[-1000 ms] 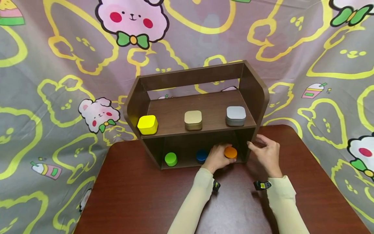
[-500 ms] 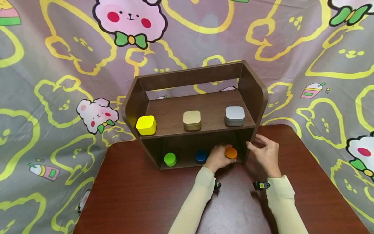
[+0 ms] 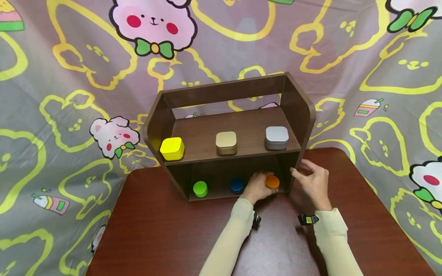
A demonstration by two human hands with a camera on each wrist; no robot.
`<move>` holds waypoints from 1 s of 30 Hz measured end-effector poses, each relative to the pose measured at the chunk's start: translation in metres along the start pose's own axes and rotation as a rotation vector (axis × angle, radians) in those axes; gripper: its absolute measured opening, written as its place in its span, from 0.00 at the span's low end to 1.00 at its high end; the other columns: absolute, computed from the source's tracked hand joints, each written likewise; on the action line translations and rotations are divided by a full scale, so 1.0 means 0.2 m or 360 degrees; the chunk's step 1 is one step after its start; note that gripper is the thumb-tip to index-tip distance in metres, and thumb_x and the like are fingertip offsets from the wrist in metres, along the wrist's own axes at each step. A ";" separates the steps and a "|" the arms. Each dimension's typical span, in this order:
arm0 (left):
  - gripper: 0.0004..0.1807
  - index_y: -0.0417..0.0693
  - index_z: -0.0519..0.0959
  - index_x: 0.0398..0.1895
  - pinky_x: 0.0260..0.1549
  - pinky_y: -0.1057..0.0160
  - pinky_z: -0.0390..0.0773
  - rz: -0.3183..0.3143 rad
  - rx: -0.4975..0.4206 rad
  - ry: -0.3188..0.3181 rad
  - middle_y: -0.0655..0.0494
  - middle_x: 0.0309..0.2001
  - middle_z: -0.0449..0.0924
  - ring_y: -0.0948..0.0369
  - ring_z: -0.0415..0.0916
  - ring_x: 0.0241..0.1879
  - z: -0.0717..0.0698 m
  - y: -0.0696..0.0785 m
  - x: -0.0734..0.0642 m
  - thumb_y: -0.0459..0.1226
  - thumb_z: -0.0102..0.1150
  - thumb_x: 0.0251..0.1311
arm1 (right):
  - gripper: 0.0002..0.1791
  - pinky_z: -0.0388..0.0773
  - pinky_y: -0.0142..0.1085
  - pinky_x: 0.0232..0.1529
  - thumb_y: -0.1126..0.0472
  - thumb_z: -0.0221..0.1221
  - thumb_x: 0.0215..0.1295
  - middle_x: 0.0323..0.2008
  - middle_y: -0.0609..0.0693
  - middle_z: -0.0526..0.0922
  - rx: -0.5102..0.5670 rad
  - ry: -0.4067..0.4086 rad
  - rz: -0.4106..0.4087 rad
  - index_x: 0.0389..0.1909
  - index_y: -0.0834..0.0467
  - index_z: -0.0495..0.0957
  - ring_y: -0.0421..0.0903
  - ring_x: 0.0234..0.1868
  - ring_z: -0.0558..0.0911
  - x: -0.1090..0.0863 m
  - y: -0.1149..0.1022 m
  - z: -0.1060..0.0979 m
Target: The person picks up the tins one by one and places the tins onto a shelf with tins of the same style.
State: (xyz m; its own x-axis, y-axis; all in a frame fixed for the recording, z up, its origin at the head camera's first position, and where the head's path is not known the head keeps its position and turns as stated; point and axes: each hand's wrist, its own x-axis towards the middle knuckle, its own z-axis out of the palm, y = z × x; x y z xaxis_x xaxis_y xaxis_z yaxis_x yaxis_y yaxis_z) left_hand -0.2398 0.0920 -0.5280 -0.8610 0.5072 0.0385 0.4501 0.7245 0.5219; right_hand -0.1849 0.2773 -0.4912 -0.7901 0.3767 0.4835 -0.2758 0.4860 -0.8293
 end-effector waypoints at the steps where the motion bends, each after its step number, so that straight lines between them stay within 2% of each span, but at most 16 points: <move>1: 0.33 0.53 0.79 0.66 0.67 0.59 0.75 -0.0002 0.0006 -0.0004 0.56 0.64 0.82 0.54 0.78 0.63 0.00 0.00 0.00 0.49 0.76 0.57 | 0.14 0.76 0.13 0.34 0.71 0.75 0.52 0.37 0.67 0.90 0.0004 0.0000 0.0002 0.42 0.66 0.89 0.14 0.30 0.80 0.00 0.00 0.00; 14: 0.33 0.54 0.79 0.67 0.67 0.58 0.75 -0.0045 -0.0042 -0.0024 0.56 0.65 0.81 0.54 0.77 0.63 0.03 -0.02 0.01 0.48 0.76 0.57 | 0.14 0.76 0.13 0.33 0.71 0.75 0.52 0.37 0.67 0.90 0.0006 0.0008 0.0013 0.42 0.66 0.89 0.13 0.30 0.79 0.00 0.01 0.01; 21: 0.33 0.56 0.79 0.67 0.68 0.58 0.75 -0.0066 -0.0057 -0.0009 0.57 0.66 0.80 0.54 0.76 0.64 0.03 -0.02 0.01 0.48 0.76 0.57 | 0.14 0.77 0.15 0.34 0.70 0.75 0.52 0.37 0.67 0.90 -0.0050 0.0004 0.0012 0.41 0.65 0.89 0.14 0.31 0.79 0.00 0.02 0.01; 30: 0.35 0.55 0.78 0.68 0.68 0.58 0.74 -0.0034 -0.0041 0.0010 0.56 0.66 0.80 0.56 0.77 0.65 0.04 -0.02 0.02 0.49 0.77 0.57 | 0.13 0.76 0.15 0.35 0.70 0.76 0.52 0.36 0.64 0.91 -0.0052 0.0018 0.0000 0.41 0.64 0.90 0.15 0.32 0.81 0.00 0.01 0.00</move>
State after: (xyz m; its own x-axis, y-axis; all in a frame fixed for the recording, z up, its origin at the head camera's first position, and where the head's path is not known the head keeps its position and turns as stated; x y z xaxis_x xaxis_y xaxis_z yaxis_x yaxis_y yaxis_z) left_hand -0.2433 0.0945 -0.5369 -0.8719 0.4886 0.0322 0.4252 0.7230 0.5445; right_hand -0.1859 0.2777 -0.4937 -0.7838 0.3858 0.4866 -0.2573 0.5114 -0.8199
